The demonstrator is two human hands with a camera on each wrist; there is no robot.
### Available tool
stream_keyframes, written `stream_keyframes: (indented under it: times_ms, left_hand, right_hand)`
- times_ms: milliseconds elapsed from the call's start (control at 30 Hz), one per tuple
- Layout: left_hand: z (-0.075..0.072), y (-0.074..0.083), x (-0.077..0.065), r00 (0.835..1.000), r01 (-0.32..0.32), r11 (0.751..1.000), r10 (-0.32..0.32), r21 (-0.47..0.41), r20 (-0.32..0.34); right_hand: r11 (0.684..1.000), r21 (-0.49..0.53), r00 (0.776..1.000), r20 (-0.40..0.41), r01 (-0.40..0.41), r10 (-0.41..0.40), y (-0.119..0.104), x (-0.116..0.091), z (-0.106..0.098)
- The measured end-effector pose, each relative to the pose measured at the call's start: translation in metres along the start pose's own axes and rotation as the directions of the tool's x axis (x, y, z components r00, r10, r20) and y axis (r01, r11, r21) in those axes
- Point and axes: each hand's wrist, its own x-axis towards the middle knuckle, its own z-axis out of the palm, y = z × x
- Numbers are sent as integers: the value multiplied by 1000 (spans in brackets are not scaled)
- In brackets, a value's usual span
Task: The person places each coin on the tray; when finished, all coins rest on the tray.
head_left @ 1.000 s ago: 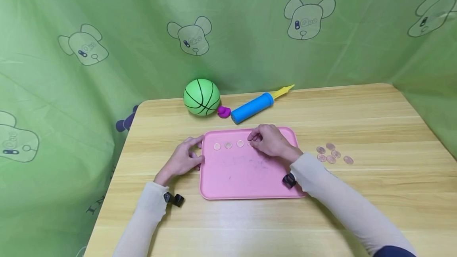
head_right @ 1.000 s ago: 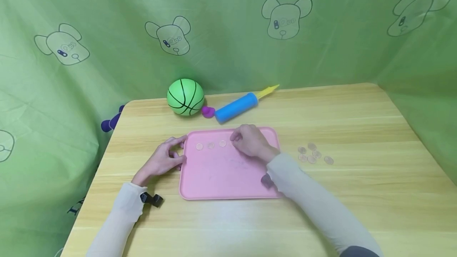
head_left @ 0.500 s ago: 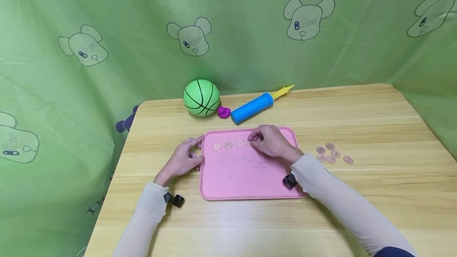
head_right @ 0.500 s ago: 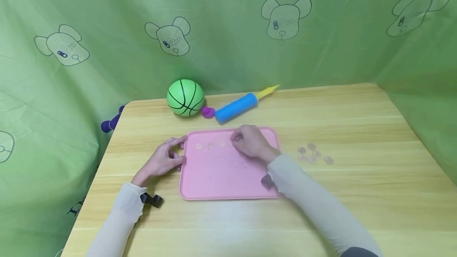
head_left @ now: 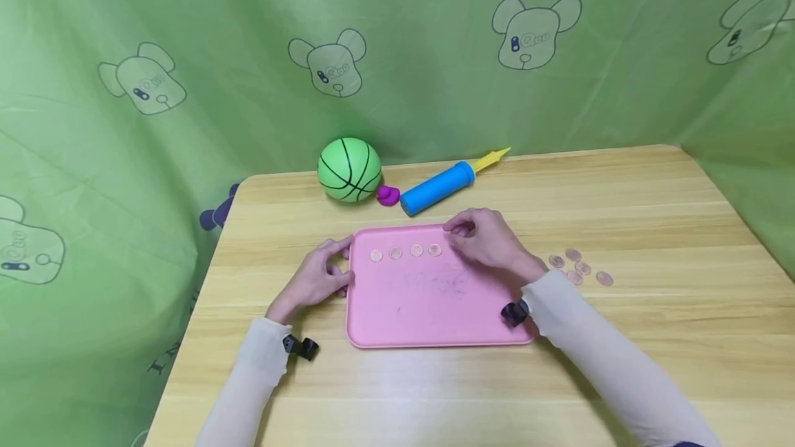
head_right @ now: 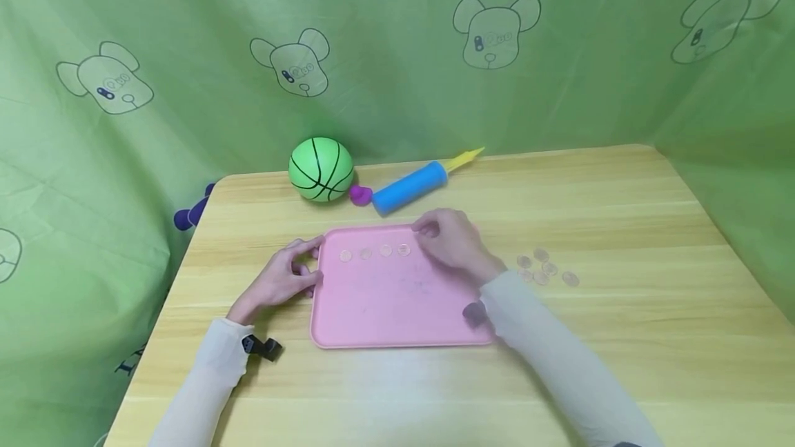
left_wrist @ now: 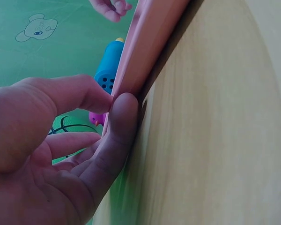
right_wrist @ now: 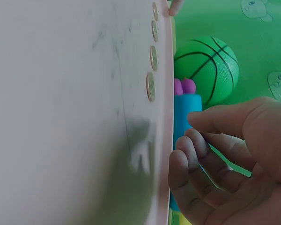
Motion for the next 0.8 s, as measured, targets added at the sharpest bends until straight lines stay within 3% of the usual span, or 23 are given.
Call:
stream_keyframes:
  times_ms: [467,800]
  left_hand:
    - [0,-1,-2,1000,-5,1000,5,-15,-3]
    - [0,0,0,1000,-4,1000,4,-5,-4]
  right_hand:
    - [991,-21,991,-28,-133,133,27,-33,-49]
    - [985,-140,993,-68,-102,93,58,-57,-83]
